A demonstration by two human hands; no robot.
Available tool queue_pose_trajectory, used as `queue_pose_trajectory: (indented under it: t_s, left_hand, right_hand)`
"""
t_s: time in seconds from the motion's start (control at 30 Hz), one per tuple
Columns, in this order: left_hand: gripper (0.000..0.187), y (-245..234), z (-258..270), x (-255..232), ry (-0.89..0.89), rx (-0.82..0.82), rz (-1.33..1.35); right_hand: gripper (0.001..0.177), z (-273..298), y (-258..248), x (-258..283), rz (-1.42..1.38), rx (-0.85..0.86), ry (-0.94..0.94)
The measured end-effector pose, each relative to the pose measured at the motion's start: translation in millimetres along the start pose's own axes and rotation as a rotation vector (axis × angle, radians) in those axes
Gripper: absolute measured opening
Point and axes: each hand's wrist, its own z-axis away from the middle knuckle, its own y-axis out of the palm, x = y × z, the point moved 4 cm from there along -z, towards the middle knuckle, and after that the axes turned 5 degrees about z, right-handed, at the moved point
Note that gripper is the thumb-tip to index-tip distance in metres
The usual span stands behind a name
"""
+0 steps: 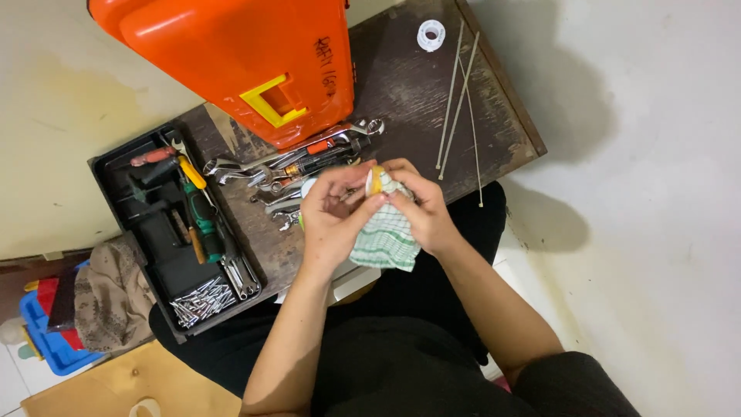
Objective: The person is organizing various hand tools, including wrenches and screwdrivers, into a plastic toolbox on a workbench.
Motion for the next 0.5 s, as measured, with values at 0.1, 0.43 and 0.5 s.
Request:
queue_pose_trajectory:
  t_s: [0.1,0.43,0.5]
  left_hand:
    - [0.069,2,-2,-8,0.078,0.029,-0.13]
    - [0.078,-10,1,-28,0.262,0.148,-0.748]
    - [0.083,-8,4,-24,0.35,0.202,-0.888]
  right_hand:
    - [0.029,5,15,20,-0.46,-0.338,0.618]
    - [0.019,-6,-20,32,0.454,-0.165,-0.195]
    - [0.022,-2,2,43,0.67,0.025,-0.246]
